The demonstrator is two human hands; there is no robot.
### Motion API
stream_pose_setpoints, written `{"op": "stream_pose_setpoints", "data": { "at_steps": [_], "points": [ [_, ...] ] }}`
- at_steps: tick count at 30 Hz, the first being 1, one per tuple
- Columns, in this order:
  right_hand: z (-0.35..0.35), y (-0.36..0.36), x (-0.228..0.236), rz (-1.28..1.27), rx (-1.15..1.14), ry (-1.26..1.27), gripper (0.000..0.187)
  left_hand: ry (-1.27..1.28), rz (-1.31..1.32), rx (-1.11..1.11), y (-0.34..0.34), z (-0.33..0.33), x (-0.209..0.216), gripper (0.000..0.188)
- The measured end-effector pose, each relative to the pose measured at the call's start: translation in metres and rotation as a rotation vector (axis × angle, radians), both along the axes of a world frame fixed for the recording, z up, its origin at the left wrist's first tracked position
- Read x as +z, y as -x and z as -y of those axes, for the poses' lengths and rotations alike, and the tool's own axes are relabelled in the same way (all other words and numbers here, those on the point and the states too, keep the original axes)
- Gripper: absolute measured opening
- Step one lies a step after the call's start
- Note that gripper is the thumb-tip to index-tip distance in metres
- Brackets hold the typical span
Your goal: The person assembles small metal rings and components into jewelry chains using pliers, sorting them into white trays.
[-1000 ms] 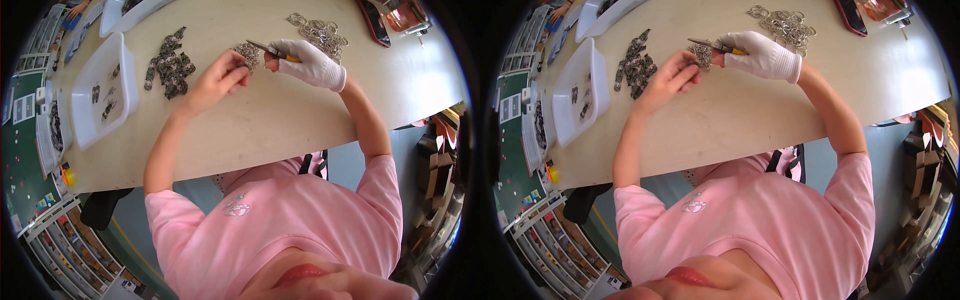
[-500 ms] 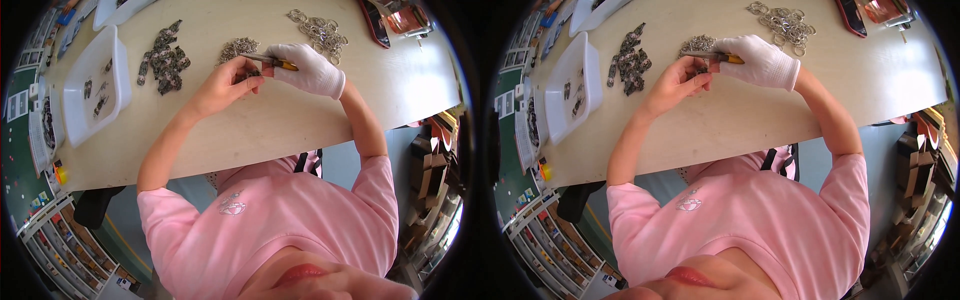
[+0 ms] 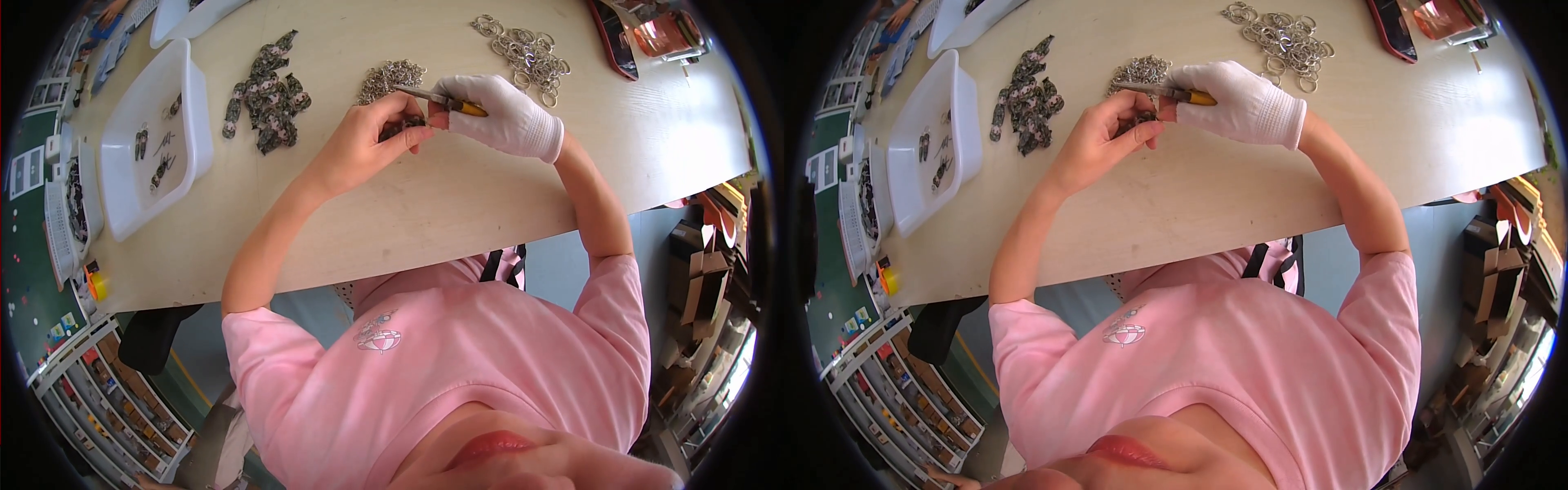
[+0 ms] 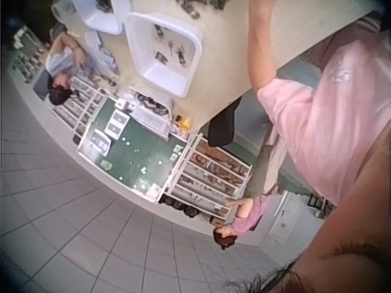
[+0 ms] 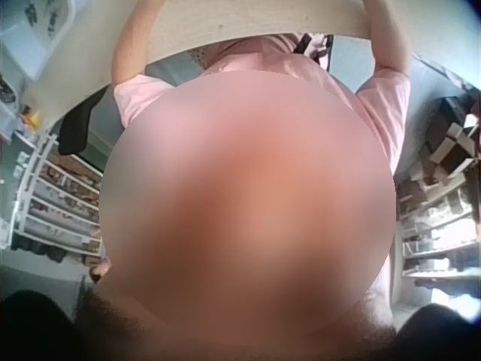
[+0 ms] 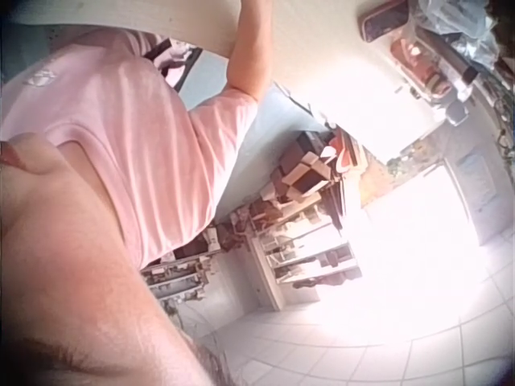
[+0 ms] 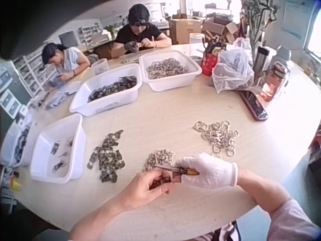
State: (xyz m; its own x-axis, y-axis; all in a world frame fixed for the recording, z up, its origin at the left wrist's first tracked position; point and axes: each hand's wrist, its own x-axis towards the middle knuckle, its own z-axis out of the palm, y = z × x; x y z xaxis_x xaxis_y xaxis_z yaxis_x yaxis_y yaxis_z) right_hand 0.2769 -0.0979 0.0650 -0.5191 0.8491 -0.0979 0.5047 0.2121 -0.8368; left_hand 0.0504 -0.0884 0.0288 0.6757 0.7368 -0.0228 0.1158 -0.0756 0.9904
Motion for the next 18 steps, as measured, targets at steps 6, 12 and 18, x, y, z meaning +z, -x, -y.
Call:
{"op": "stream_pose_setpoints", "data": {
  "at_steps": [6,12,18],
  "points": [
    [0.0,0.001,0.001,0.002,0.016,0.005,0.02,0.044,-0.001,-0.021,0.001,-0.001,-0.004,0.02],
    [0.001,0.0,0.001,0.005,0.005,-0.016,0.022,0.081,0.042,-0.044,-0.002,-0.001,0.003,0.016],
    [-0.002,-0.004,-0.008,-0.044,0.003,-0.037,0.03,-0.642,-0.165,0.075,-0.003,0.002,0.009,0.011]
  ]
}}
